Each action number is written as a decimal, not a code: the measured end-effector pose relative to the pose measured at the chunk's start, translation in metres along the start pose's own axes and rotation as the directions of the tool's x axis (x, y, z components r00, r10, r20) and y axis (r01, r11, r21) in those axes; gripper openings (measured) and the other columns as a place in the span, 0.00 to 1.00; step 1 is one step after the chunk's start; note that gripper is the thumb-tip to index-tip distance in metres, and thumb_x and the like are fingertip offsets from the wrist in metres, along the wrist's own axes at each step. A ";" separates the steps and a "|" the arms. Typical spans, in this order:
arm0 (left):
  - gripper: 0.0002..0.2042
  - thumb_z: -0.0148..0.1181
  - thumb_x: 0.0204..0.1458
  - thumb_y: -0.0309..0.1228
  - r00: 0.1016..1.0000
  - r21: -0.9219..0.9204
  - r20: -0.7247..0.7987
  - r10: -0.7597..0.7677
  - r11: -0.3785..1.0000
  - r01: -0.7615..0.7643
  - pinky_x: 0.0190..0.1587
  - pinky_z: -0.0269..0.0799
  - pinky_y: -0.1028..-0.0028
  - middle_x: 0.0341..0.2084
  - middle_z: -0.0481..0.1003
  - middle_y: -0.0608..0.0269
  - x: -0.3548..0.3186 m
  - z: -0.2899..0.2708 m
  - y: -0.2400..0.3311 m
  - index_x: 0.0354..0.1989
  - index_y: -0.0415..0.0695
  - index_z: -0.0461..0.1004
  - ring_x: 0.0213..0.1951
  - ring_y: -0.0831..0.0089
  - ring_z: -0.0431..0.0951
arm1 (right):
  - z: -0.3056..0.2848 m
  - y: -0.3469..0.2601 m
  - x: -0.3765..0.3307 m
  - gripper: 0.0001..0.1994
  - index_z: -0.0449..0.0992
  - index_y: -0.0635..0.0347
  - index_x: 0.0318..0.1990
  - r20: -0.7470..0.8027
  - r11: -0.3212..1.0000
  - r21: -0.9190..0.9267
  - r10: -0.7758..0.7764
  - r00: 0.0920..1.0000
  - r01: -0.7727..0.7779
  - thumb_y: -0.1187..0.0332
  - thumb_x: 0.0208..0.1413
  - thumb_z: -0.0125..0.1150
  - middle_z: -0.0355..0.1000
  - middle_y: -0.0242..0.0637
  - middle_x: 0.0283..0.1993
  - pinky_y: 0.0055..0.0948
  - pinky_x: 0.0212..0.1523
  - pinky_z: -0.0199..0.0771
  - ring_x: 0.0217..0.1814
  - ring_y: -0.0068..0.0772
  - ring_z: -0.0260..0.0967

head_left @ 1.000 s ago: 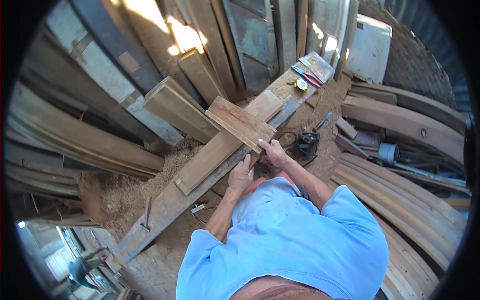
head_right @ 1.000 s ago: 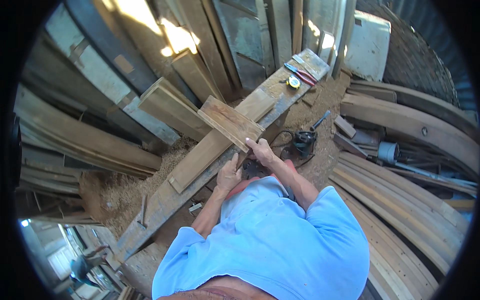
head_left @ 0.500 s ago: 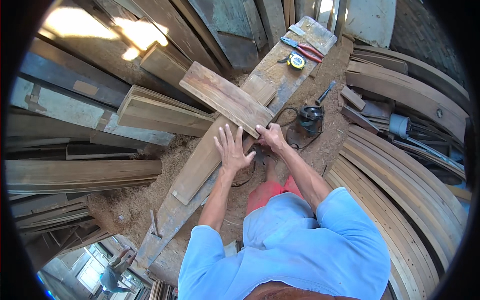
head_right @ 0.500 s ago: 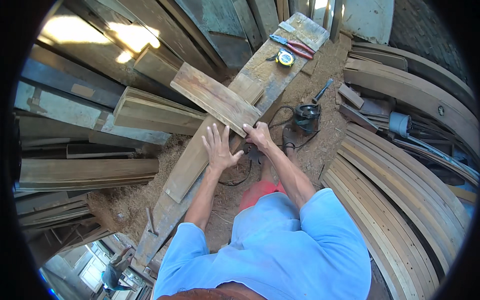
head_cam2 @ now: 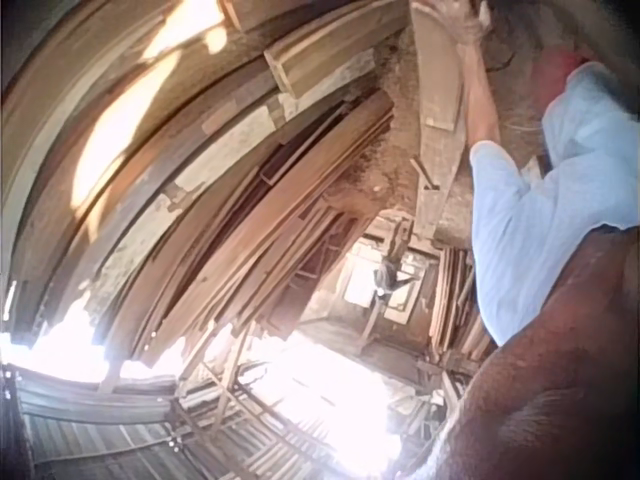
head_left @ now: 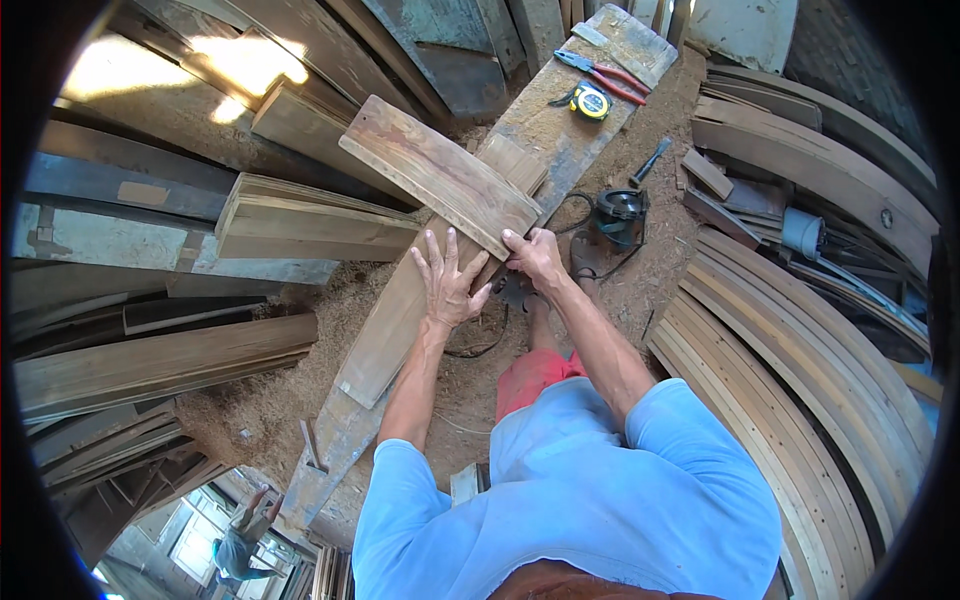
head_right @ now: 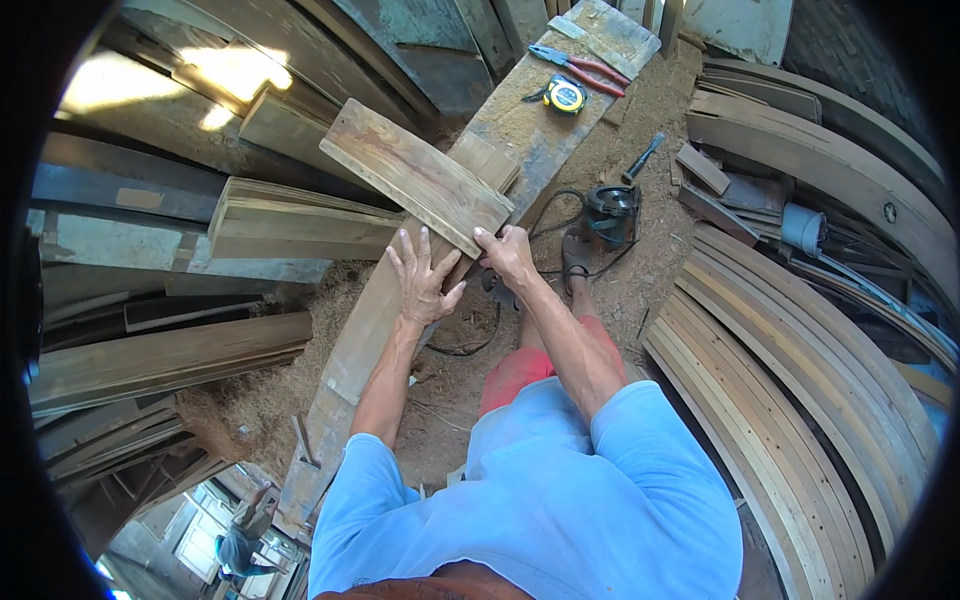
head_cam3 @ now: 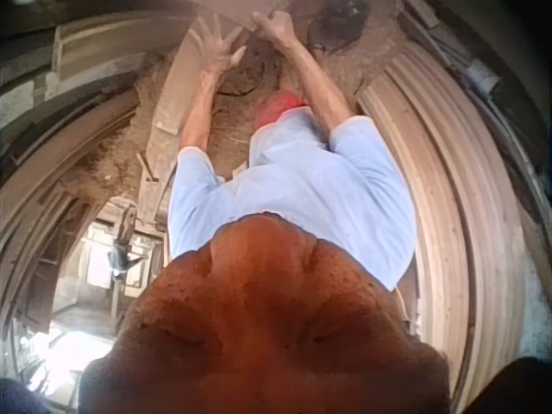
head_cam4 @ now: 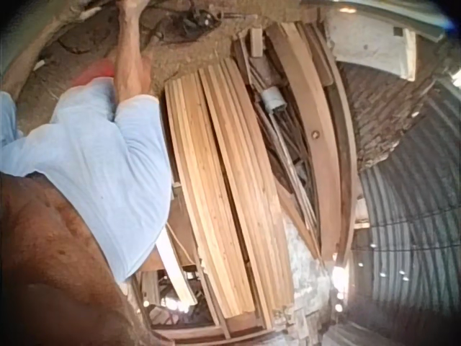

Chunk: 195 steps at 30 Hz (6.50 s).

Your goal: The person measures a length of wood with a tape measure, marks it with a pencil, and then cuts it using a circular saw.

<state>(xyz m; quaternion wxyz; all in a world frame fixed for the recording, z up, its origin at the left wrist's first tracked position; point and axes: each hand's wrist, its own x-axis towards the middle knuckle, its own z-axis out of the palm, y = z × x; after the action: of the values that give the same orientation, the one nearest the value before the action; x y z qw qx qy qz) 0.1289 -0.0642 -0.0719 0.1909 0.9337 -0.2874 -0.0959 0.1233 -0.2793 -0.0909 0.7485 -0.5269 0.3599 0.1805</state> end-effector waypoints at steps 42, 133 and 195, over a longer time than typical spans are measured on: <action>0.40 0.77 0.41 0.44 0.999 -0.031 -0.033 -0.034 0.999 0.033 0.72 0.27 0.24 0.79 0.47 0.42 0.003 -0.001 0.005 0.68 0.74 0.70 0.78 0.29 0.35 | -0.011 -0.009 0.015 0.23 0.78 0.70 0.55 0.023 0.978 -0.179 0.113 0.993 -0.107 0.58 0.64 0.69 0.81 0.42 0.45 0.34 0.37 0.83 0.40 0.36 0.80; 0.56 0.77 0.31 0.57 0.980 0.122 -0.065 -0.188 0.973 0.194 0.69 0.46 0.33 0.72 0.49 0.24 0.008 -0.013 0.008 0.75 0.62 0.58 0.71 0.28 0.51 | -0.340 0.027 0.093 0.24 0.72 0.68 0.55 -0.007 0.390 -0.919 0.109 0.994 -0.050 0.61 0.57 0.70 0.79 0.55 0.40 0.44 0.38 0.80 0.34 0.51 0.80; 0.56 0.83 0.24 0.54 0.899 0.071 0.036 -0.436 0.899 0.432 0.77 0.29 0.37 0.79 0.40 0.44 0.005 -0.017 0.016 0.72 0.71 0.64 0.78 0.37 0.36 | -0.124 -0.203 -0.170 0.14 0.76 0.67 0.44 0.326 0.683 -0.648 -0.151 0.933 0.337 0.70 0.50 0.68 0.74 0.36 0.34 0.34 0.42 0.73 0.38 0.29 0.71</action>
<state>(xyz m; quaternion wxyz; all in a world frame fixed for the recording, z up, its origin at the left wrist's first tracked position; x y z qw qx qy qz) 0.1299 -0.0744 -0.0505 0.1289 0.9768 -0.0797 -0.1511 0.0971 -0.4519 0.1442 0.5518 -0.7853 0.0958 0.2639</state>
